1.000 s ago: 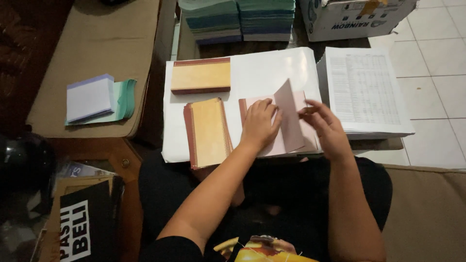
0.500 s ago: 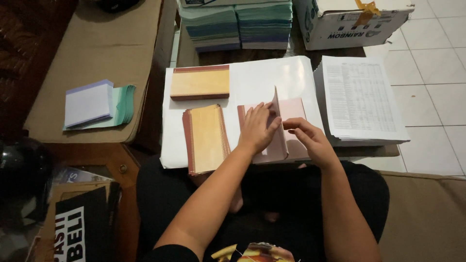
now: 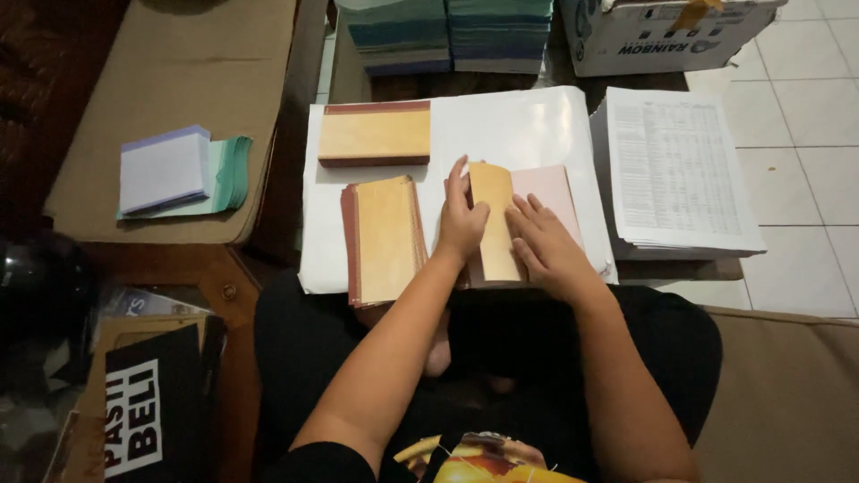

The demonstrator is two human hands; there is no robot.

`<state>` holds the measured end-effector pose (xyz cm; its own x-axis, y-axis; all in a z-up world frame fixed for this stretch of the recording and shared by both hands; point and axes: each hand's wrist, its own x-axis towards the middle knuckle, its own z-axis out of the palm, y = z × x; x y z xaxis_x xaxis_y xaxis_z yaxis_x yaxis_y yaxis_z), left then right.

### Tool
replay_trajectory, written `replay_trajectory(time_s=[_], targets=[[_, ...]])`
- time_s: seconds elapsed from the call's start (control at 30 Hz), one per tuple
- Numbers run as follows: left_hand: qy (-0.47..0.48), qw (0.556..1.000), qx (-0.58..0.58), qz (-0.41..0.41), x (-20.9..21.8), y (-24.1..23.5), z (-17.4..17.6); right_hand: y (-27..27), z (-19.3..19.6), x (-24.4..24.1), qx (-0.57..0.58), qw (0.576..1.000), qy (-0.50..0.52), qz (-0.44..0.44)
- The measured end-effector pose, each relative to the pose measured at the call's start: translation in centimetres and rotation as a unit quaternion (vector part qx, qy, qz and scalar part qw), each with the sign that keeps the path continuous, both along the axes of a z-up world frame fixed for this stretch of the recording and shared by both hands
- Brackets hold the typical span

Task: Organizing and inspecting small paper booklets by flipping through pages and stacking them neatly.

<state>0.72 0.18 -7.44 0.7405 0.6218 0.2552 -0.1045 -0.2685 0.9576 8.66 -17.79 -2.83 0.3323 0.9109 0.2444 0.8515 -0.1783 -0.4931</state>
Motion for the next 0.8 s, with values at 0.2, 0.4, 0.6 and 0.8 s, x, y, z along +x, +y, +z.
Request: replay_trajectory(time_s=[0.2,0.4,0.6,0.8], targets=[[-0.108,0.979,-0.172,0.027,-0.4,0.0,1.3,0.3,-1.0,-0.3,-0.143,0.983,-0.11,-0.022],[0.119,0.951,0.279,0.063,1.7,-1.0,-1.6,0.7,-2.1,0.1,-0.193,0.975,-0.092,-0.057],[0.284,0.874,0.394,0.021,0.6,-2.9,3.1,-1.1,-1.1,-2.5,-0.178,0.976,-0.105,-0.063],[0.285,0.876,0.389,-0.003,-0.2,-2.7,4.4,-1.1,-1.4,-2.5,-0.192,0.97,-0.132,-0.073]])
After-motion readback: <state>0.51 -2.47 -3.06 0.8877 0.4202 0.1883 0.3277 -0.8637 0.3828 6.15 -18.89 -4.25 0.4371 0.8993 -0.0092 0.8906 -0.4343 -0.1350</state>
